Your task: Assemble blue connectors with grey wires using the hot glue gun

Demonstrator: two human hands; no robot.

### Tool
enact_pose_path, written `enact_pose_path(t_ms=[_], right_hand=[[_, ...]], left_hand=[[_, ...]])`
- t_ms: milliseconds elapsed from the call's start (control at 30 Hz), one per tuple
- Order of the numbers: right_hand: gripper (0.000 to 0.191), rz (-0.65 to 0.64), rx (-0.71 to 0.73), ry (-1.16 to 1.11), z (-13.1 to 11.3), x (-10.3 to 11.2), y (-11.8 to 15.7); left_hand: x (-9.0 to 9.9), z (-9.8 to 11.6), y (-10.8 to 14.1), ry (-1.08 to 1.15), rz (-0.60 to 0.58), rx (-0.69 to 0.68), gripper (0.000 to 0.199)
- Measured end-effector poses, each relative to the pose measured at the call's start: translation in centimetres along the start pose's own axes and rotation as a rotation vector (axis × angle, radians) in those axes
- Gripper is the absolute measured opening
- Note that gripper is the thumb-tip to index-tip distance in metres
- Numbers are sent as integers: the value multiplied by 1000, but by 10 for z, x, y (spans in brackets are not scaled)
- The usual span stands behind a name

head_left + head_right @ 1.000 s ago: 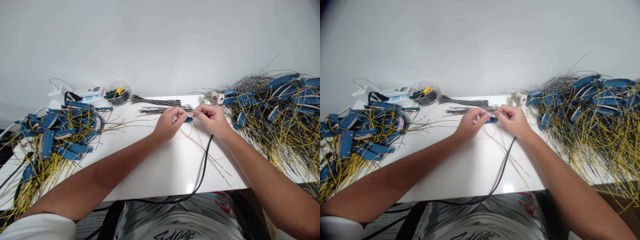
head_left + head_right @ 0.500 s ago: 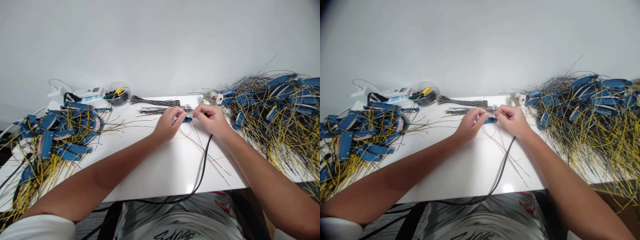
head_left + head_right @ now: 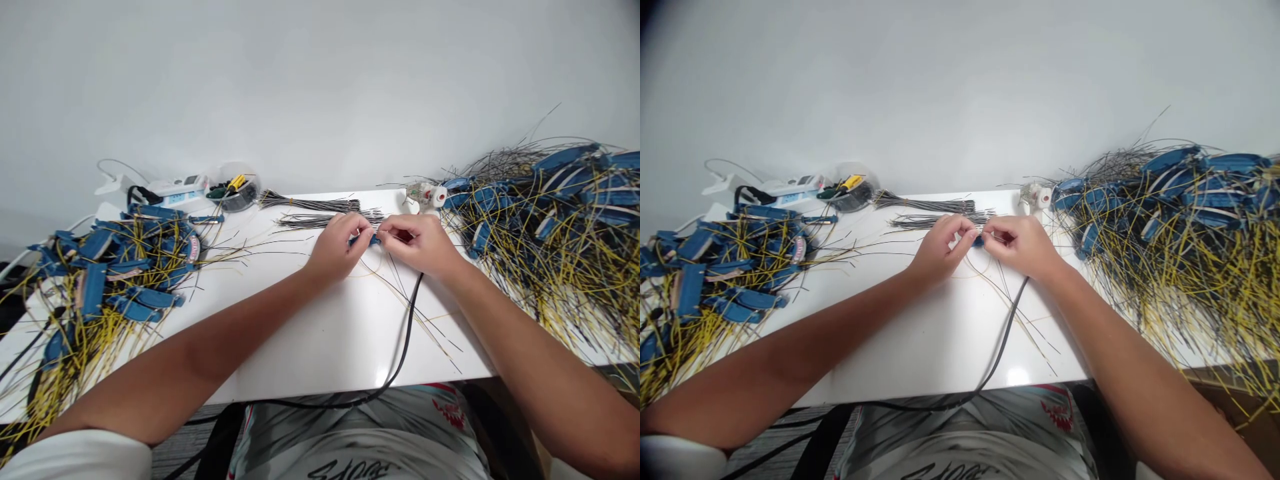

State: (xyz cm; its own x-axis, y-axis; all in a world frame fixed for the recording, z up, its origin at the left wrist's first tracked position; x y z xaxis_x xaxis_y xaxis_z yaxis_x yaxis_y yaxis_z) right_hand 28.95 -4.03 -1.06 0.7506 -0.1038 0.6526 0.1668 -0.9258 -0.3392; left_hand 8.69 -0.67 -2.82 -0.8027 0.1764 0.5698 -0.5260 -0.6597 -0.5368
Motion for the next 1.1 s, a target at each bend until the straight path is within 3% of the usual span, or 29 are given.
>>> enact_pose_path(t_ms=[367,600,800,1100], right_hand=[[12,13,-34,26,-2,-6,1],[16,35,-51,78,0,-11,1],[11,46,-61,34,2,-9,-1],[12,100,-21,25,4,-9,-1]], left_hand=[[0,2,0,-77,-4,-34,18],[-3,5,3,-283,-44,-154,25],[3,3,2,-149,82,1,21],[2,5,4,-100,129,-101,15]])
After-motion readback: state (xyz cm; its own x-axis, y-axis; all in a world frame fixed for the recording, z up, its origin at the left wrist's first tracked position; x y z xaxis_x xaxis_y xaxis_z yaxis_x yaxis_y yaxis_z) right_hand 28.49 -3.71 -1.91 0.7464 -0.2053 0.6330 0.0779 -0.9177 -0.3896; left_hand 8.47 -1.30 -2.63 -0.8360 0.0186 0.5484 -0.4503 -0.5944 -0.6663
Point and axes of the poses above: each hand's wrist, its own y-axis away from the middle knuckle, its own x-axis out of the back of the hand, z = x × y, the point moved 1 cm from there along -y, towards the middle knuckle, and after that the axes turned 6 degrees about -x, right-handed, at the moved point
